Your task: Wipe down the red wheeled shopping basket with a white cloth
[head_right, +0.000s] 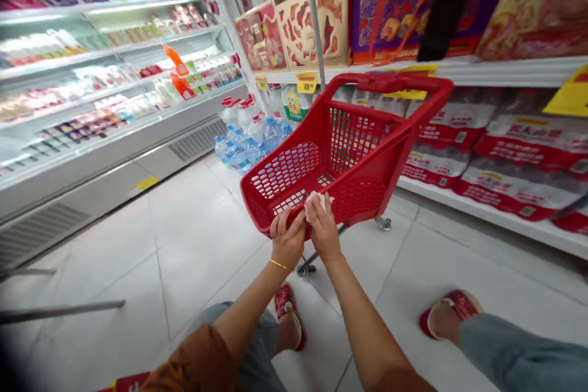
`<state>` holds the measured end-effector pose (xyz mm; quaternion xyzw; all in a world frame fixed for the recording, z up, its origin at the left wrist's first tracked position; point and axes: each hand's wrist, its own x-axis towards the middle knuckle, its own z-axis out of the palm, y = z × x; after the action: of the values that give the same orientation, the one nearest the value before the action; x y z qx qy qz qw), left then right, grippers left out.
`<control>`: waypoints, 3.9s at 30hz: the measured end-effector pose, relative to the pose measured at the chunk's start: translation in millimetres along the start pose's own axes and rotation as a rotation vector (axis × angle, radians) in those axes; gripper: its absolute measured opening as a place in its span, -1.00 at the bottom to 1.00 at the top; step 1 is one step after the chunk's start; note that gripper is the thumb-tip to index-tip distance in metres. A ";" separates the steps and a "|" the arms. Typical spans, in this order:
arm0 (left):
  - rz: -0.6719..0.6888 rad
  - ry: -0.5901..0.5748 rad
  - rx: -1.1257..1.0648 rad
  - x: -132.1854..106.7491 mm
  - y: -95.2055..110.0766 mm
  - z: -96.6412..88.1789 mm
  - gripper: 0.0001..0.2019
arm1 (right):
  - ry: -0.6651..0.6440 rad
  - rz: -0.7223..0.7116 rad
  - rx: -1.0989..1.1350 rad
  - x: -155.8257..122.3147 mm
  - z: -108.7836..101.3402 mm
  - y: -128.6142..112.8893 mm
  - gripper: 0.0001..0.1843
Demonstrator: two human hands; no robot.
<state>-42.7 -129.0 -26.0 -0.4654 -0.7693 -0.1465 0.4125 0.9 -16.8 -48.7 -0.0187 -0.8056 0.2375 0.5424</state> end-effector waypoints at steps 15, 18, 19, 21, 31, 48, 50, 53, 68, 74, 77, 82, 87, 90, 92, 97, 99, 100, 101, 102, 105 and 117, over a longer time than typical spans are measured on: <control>0.026 -0.129 -0.024 2.9 -4.7 -7.8 -0.65 | -0.108 -0.065 -0.064 8.3 -22.9 33.4 -0.32; 0.025 -0.180 -0.033 3.1 -8.9 -8.5 -0.65 | -0.096 -0.015 -0.104 9.1 -27.2 37.2 -0.34; 0.025 -0.187 -0.034 3.2 -10.8 -8.9 -0.66 | -0.078 0.011 -0.121 9.4 -28.6 38.0 -0.35; 0.020 -0.188 -0.039 3.2 -15.0 -9.8 -0.66 | -0.039 0.051 -0.145 10.5 -31.1 38.7 -0.37; -0.012 -0.190 -0.047 -2.1 -32.6 -16.0 -0.67 | -0.218 -0.055 0.040 17.7 -9.0 4.8 -0.42; 0.041 -0.174 -0.055 -2.3 -60.7 -15.3 -0.73 | -0.197 -0.144 -0.270 53.8 -25.6 28.0 -0.53; 0.049 -0.156 -0.069 -0.8 -60.6 -18.7 -0.76 | -0.203 -0.136 -0.301 56.7 -24.2 22.8 -0.56; 0.085 -0.151 -0.093 1.5 -55.7 -22.7 -0.76 | -0.211 -0.112 -0.319 59.7 -23.7 16.4 -0.59; 0.203 -0.171 -0.087 11.4 -38.5 -20.1 -0.61 | -0.244 -0.097 -0.333 53.6 -33.9 1.2 -0.60; 0.243 -0.174 -0.081 8.9 -42.7 -21.8 -0.60 | -0.234 -0.083 -0.318 52.0 -37.7 -4.7 -0.60; 0.247 -0.138 -0.074 9.6 -41.4 -21.7 -0.60 | -0.192 -0.090 -0.298 49.3 -37.6 -4.9 -0.61; 0.204 -0.068 -0.059 9.9 -37.5 -19.7 -0.57 | -0.111 -0.077 -0.220 38.3 -34.7 -6.5 -0.55; 0.183 -0.084 -0.001 9.2 -36.5 -19.5 -0.60 | -0.024 -0.036 -0.177 19.4 -22.3 -13.2 -0.44; 0.185 -0.088 0.000 10.1 -38.0 -20.5 -0.64 | 0.018 -0.024 -0.170 6.9 -10.8 -14.1 -0.38; 0.171 -0.088 -0.004 11.0 -38.3 -20.8 -0.65 | 0.032 -0.023 -0.137 -2.5 -3.4 -12.4 -0.36; 0.135 -0.089 -0.017 12.3 -36.0 -19.6 -0.65 | -0.008 0.025 -0.099 -31.0 10.0 -7.6 -0.34; 0.111 -0.102 -0.035 12.4 -35.1 -18.9 -0.64 | -0.037 0.047 -0.100 -42.5 13.9 -6.8 -0.32; 0.102 -0.109 -0.044 12.3 -34.8 -18.5 -0.63 | -0.053 0.056 -0.097 -47.8 15.7 -6.5 -0.32; 0.096 -0.117 -0.054 12.2 -34.7 -18.2 -0.62 | -0.068 0.067 -0.093 -52.8 17.6 -6.0 -0.31; 0.091 -0.125 -0.064 12.1 -34.6 -17.8 -0.62 | -0.080 0.078 -0.090 -57.4 19.6 -5.3 -0.31; 0.084 -0.140 -0.081 10.9 -35.3 -16.1 -0.61 | -0.113 0.101 -0.083 -70.2 25.4 -1.6 -0.30; 0.091 -0.116 -0.087 7.7 -42.1 -9.6 -0.66 | -0.111 0.181 -0.002 -84.1 21.9 -16.0 -0.38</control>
<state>-74.9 -152.3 -7.4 -0.5252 -0.7627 -0.1337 0.3529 19.8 -63.1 -121.5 -0.0787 -0.8297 0.2853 0.4733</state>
